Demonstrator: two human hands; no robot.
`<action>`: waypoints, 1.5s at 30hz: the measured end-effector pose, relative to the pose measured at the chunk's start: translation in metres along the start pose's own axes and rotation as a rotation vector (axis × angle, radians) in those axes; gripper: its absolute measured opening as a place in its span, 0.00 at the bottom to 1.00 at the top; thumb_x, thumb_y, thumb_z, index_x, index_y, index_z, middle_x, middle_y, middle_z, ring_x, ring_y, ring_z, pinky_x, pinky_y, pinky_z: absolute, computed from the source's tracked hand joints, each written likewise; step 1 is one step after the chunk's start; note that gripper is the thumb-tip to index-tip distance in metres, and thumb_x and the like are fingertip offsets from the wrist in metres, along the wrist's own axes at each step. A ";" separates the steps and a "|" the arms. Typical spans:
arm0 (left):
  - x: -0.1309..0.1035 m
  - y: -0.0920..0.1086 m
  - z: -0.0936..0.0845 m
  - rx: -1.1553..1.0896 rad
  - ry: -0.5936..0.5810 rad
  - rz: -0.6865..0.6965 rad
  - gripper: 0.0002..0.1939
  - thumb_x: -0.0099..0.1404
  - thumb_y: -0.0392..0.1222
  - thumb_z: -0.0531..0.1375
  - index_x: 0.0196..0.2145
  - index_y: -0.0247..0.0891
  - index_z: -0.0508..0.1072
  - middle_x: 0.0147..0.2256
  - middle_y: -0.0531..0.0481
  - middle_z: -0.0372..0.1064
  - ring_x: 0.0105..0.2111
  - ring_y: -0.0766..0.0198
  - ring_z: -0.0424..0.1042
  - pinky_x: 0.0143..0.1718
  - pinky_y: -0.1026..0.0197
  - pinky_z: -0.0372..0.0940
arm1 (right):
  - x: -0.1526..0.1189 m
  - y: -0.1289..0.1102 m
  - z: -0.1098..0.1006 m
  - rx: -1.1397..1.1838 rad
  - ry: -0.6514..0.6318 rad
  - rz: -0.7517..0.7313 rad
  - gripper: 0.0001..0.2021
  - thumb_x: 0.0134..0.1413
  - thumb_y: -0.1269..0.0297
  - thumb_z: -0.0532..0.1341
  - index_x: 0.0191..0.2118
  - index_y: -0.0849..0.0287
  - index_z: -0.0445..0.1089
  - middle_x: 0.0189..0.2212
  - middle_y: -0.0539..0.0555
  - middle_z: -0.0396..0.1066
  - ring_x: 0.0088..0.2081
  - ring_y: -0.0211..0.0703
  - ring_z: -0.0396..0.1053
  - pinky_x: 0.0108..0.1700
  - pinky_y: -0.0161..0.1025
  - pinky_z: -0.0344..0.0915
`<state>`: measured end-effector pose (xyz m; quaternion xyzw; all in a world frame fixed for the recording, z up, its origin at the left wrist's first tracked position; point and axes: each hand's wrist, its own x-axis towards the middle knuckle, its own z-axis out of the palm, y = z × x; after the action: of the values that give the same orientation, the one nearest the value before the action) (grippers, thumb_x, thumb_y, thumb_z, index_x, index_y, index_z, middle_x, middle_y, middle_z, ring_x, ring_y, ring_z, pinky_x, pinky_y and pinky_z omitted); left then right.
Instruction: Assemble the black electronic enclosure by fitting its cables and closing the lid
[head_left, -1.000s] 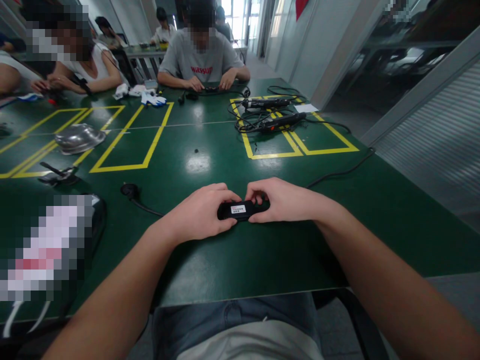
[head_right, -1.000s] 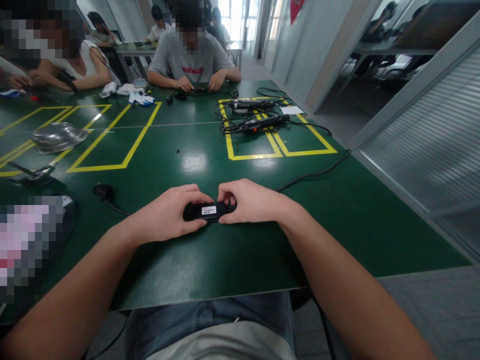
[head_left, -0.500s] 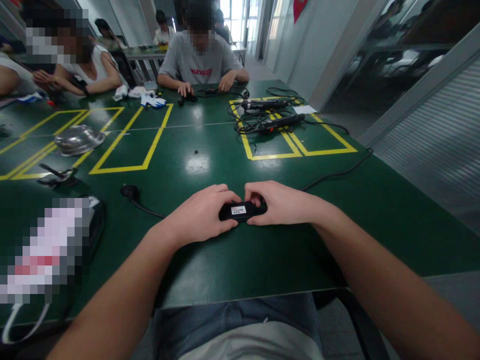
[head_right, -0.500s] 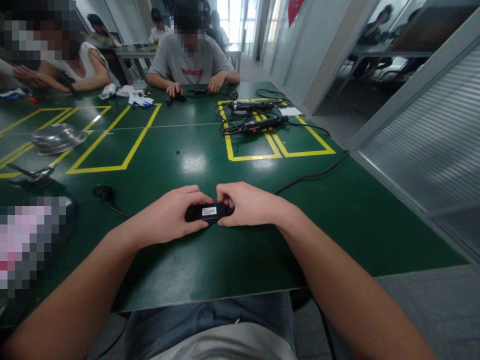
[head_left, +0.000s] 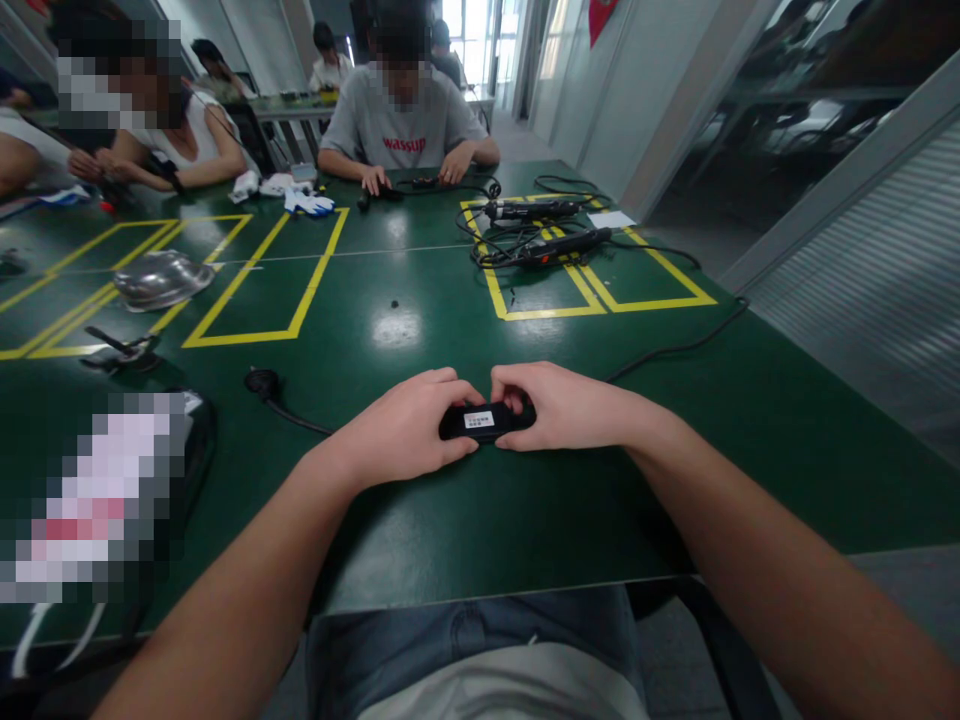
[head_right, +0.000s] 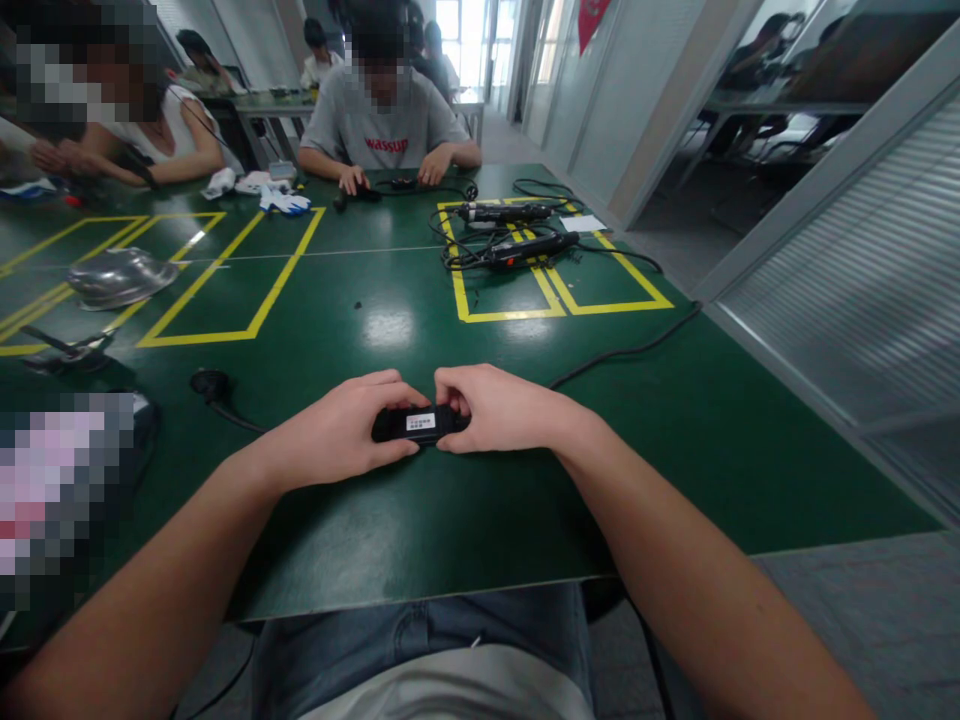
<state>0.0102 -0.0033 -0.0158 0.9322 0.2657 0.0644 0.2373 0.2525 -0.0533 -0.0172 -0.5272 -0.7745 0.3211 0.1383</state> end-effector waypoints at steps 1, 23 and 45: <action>0.000 0.000 0.000 0.006 0.002 0.001 0.16 0.68 0.39 0.72 0.52 0.40 0.81 0.45 0.47 0.76 0.46 0.52 0.78 0.48 0.53 0.70 | 0.000 -0.001 0.000 -0.001 -0.001 0.005 0.16 0.48 0.64 0.75 0.37 0.53 0.68 0.32 0.46 0.72 0.34 0.44 0.70 0.37 0.39 0.61; -0.001 0.005 -0.001 0.053 -0.001 -0.014 0.15 0.68 0.39 0.71 0.53 0.41 0.81 0.46 0.46 0.76 0.46 0.51 0.79 0.49 0.51 0.72 | -0.002 -0.007 -0.002 -0.045 -0.012 0.036 0.17 0.50 0.64 0.76 0.38 0.52 0.66 0.33 0.47 0.72 0.35 0.45 0.70 0.38 0.39 0.61; 0.005 -0.017 -0.008 0.000 0.227 -0.146 0.20 0.69 0.42 0.68 0.58 0.37 0.82 0.50 0.42 0.79 0.51 0.49 0.78 0.58 0.46 0.72 | -0.009 0.002 -0.013 0.027 -0.074 0.082 0.23 0.51 0.54 0.76 0.43 0.51 0.62 0.35 0.49 0.73 0.37 0.47 0.71 0.40 0.42 0.67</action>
<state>0.0043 0.0155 -0.0171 0.8971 0.3579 0.1519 0.2096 0.2647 -0.0565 -0.0070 -0.5444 -0.7523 0.3563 0.1034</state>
